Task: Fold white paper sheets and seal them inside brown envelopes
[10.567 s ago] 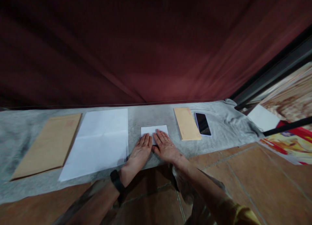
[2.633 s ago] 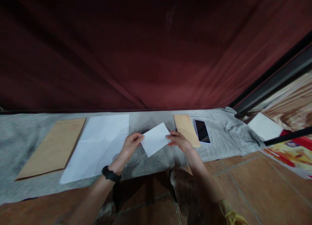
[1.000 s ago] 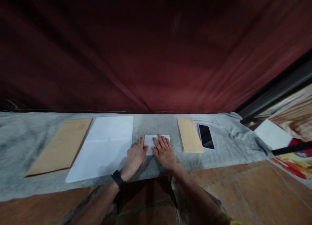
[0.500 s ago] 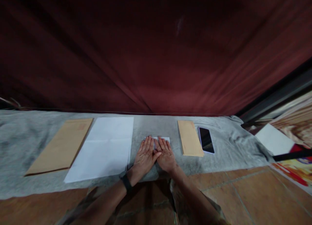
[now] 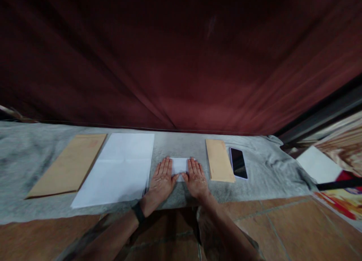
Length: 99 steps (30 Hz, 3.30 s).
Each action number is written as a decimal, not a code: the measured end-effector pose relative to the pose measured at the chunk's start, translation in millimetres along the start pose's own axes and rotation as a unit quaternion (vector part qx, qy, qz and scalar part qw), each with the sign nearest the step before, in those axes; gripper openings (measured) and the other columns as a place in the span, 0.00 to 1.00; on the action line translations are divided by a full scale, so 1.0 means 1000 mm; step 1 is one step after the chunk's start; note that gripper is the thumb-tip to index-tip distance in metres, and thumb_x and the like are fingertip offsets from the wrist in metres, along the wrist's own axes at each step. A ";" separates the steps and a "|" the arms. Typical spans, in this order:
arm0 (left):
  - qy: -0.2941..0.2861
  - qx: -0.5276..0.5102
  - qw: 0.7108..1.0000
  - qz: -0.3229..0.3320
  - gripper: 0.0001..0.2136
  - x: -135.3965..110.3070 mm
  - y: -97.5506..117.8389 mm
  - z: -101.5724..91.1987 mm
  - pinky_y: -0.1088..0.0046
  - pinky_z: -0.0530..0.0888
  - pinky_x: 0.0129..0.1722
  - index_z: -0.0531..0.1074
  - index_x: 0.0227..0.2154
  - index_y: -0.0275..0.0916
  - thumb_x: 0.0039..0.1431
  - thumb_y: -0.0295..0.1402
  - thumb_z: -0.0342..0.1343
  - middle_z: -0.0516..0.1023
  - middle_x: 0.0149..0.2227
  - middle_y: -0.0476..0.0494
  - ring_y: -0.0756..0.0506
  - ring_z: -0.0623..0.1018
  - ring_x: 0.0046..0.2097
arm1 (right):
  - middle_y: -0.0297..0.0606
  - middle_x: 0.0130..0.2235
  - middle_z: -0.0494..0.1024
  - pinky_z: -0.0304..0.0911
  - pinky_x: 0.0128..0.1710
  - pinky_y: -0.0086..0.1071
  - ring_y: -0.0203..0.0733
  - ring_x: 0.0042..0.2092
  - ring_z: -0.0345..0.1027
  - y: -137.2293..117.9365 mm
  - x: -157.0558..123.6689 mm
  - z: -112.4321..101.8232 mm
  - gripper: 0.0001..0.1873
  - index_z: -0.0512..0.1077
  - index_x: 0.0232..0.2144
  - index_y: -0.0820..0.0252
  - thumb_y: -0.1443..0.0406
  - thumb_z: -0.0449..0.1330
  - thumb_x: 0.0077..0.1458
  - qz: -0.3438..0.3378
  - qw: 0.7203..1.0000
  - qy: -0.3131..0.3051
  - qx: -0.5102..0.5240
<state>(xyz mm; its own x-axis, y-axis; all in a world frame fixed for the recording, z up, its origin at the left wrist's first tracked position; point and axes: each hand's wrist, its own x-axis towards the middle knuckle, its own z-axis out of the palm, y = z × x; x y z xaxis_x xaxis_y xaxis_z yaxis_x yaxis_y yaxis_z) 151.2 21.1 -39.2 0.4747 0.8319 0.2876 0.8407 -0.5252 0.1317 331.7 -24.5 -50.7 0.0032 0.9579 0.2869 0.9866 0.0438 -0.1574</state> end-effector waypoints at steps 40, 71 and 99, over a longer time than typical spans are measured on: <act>-0.092 -0.003 0.989 0.118 0.28 0.003 0.034 -0.017 0.54 0.68 0.63 0.65 0.62 0.30 0.58 0.17 0.42 0.68 0.64 0.28 0.38 0.67 0.66 | 0.55 0.60 0.72 0.57 0.65 0.47 0.51 0.64 0.61 0.012 0.008 -0.012 0.23 0.69 0.58 0.71 0.64 0.47 0.68 -0.028 0.999 0.040 -0.008; -0.127 -0.074 0.983 0.109 0.24 0.009 -0.037 -0.023 0.63 0.70 0.63 0.71 0.57 0.33 0.60 0.17 0.44 0.72 0.62 0.37 0.45 0.71 0.64 | 0.38 0.61 0.73 0.62 0.65 0.42 0.43 0.61 0.68 0.039 0.017 -0.051 0.23 0.74 0.56 0.55 0.72 0.54 0.61 -0.072 0.961 -0.132 0.232; -0.124 0.085 0.982 0.116 0.28 -0.007 -0.006 -0.016 0.53 0.66 0.65 0.65 0.62 0.28 0.59 0.20 0.41 0.64 0.66 0.25 0.37 0.64 0.68 | 0.45 0.68 0.62 0.52 0.69 0.48 0.45 0.70 0.52 -0.018 0.015 -0.016 0.26 0.62 0.66 0.60 0.60 0.47 0.70 -0.073 0.975 -0.081 0.192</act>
<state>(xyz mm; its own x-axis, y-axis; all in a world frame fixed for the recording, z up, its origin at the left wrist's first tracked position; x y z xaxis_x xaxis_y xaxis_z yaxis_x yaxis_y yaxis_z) 139.1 16.0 -27.1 0.6891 0.7231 0.0484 0.7244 -0.6852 -0.0757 317.0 -15.1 -27.9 -0.1893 0.9643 0.1851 0.8405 0.2566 -0.4772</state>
